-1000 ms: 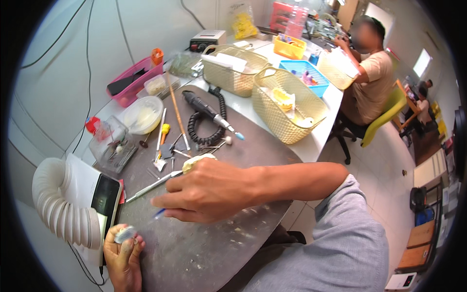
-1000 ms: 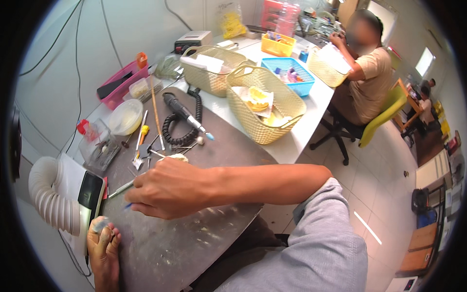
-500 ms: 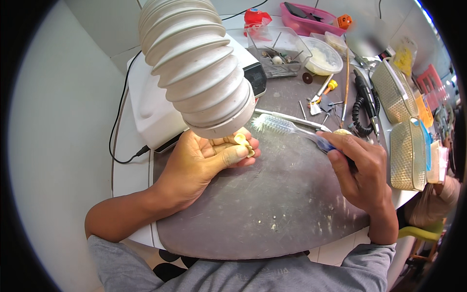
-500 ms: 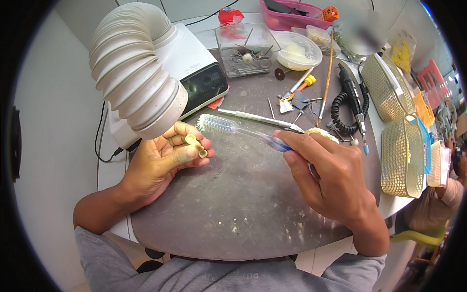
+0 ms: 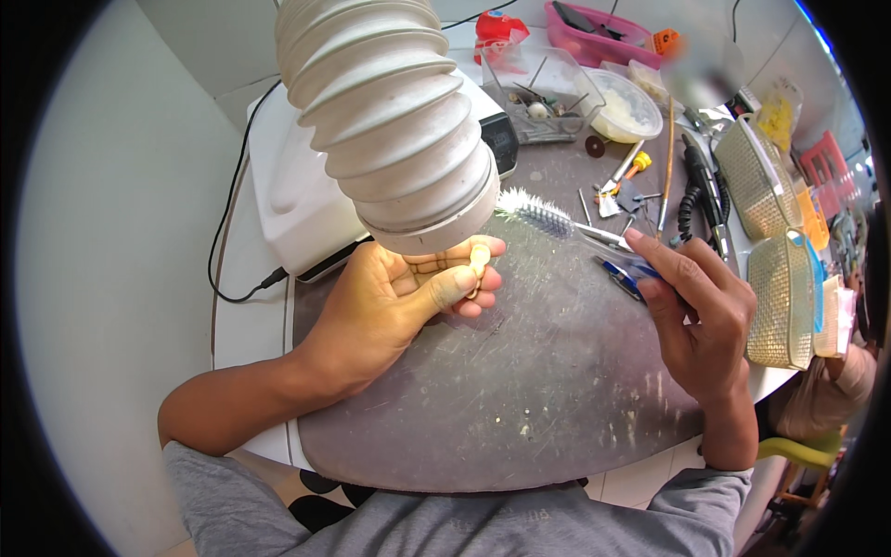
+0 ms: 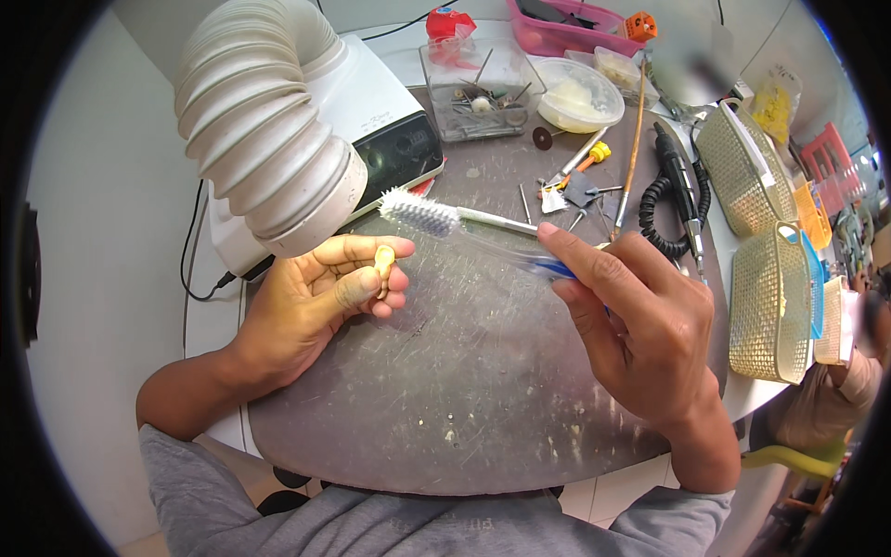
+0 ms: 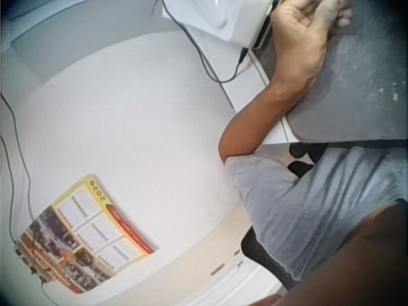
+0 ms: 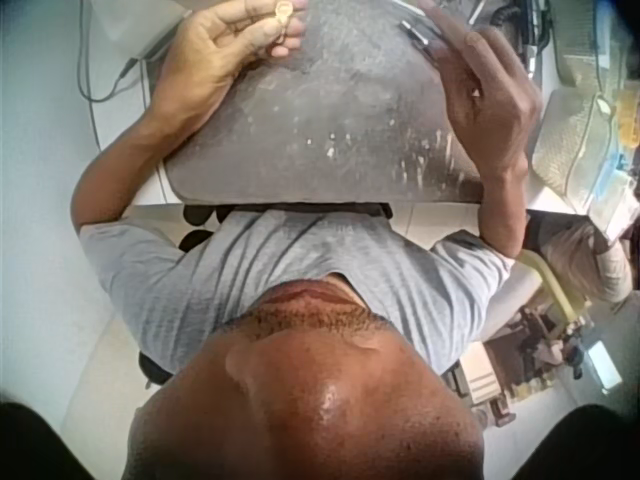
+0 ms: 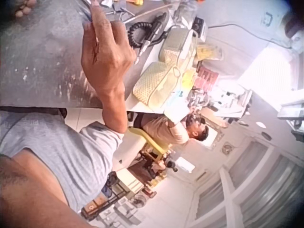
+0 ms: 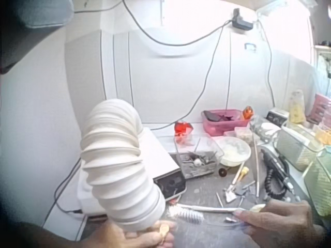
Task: The person polishes a dental bridge using a rotary tool and then brushes the bridge with a toothbrush.
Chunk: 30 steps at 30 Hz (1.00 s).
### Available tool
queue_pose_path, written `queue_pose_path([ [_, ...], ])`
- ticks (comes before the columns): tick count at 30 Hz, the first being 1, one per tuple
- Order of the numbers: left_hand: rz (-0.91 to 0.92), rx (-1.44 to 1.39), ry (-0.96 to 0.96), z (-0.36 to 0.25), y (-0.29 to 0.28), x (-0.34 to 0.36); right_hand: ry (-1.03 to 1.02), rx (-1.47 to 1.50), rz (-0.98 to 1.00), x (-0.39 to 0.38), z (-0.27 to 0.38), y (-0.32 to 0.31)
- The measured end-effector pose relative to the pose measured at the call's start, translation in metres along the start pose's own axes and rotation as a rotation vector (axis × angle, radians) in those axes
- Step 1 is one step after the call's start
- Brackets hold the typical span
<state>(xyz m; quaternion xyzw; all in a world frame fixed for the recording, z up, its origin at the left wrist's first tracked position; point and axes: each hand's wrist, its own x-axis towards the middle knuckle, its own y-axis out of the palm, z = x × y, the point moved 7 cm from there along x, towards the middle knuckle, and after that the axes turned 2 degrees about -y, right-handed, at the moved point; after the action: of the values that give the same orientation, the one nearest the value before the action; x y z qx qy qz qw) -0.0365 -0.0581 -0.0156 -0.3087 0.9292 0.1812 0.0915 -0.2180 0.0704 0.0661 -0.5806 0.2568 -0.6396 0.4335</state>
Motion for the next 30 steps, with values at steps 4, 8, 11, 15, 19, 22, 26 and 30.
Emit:
queue_pose_path([
  [4,-0.025,0.026,0.014,0.001,0.000,0.000,0.015,0.081,0.093,-0.001,-0.003,0.002],
  [8,0.007,0.087,0.022,0.003,0.000,0.001,-0.096,0.080,0.121,-0.003,0.003,0.010],
  [11,0.016,0.105,0.015,0.002,0.002,0.002,-0.171,-0.052,-0.029,-0.004,0.007,0.002],
  [15,-0.022,0.147,-0.027,0.002,-0.001,0.001,-0.046,0.071,0.002,0.000,0.002,-0.006],
  [19,0.046,0.124,0.028,0.000,0.002,0.002,-0.057,-0.043,0.094,-0.001,-0.001,0.005],
  [22,0.045,0.120,0.023,-0.001,0.003,0.002,0.117,-0.003,-0.040,-0.001,-0.014,-0.008],
  [26,0.118,0.138,0.072,-0.001,0.011,0.001,-0.010,0.242,0.139,-0.001,0.013,0.016],
  [30,0.234,0.034,0.082,0.010,0.026,-0.004,-0.105,0.378,0.172,-0.008,0.034,0.041],
])
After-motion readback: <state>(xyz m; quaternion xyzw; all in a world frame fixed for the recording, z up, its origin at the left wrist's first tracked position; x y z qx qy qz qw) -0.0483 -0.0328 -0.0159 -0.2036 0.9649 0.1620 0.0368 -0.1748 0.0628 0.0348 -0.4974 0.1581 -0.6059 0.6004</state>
